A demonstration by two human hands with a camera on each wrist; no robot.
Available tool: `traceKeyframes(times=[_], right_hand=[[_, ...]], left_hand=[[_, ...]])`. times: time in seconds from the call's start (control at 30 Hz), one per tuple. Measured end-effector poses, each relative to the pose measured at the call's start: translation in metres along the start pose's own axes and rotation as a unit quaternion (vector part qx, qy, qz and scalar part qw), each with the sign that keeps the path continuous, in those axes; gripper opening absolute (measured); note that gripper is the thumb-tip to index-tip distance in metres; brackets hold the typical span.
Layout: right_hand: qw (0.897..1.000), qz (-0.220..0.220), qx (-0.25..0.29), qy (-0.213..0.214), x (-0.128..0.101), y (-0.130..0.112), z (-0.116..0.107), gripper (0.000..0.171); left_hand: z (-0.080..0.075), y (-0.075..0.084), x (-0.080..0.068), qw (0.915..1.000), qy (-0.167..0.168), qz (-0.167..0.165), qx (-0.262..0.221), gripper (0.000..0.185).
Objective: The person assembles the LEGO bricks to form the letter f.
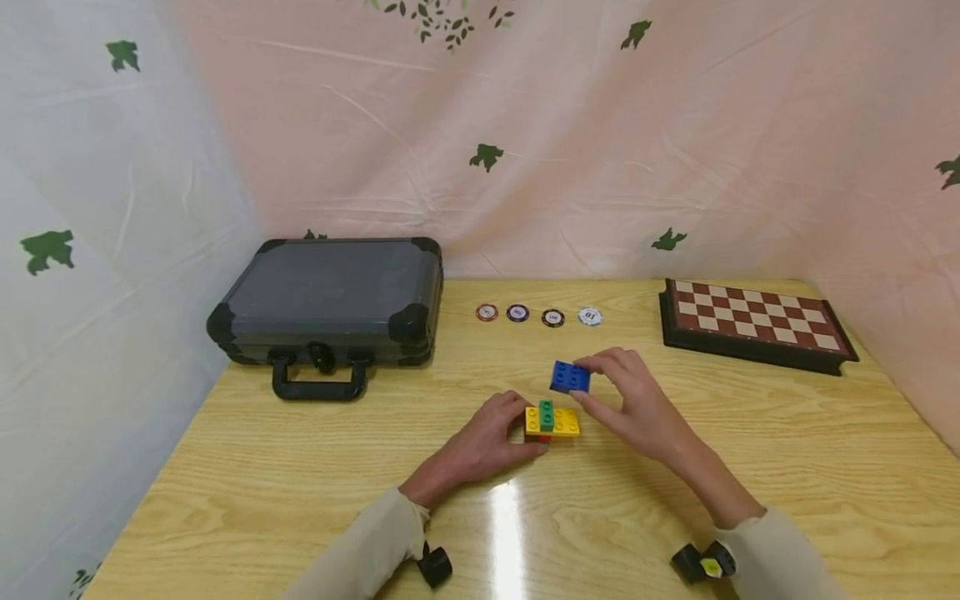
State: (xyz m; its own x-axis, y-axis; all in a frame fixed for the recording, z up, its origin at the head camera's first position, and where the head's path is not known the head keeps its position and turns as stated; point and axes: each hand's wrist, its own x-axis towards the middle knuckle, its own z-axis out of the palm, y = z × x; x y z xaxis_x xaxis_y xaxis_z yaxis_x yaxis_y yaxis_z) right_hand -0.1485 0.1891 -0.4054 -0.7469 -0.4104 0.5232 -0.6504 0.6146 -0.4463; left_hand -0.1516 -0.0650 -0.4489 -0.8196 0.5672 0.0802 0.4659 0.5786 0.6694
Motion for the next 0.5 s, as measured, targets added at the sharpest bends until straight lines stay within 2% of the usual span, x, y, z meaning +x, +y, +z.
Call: traceKeyframes(times=[0.2, 0.5], right_hand=[[1.0, -0.012, 0.005, -0.01, -0.0023, -0.005, -0.0014, 0.042], [0.999, -0.028, 0.007, -0.021, -0.0052, -0.0073, -0.0034, 0.043]], left_hand=[[0.0006, -0.0015, -0.0003, 0.9997, 0.011, 0.019, -0.006, 0.04], [0.0006, -0.002, -0.0003, 0.9999, 0.007, 0.015, -0.003, 0.04]])
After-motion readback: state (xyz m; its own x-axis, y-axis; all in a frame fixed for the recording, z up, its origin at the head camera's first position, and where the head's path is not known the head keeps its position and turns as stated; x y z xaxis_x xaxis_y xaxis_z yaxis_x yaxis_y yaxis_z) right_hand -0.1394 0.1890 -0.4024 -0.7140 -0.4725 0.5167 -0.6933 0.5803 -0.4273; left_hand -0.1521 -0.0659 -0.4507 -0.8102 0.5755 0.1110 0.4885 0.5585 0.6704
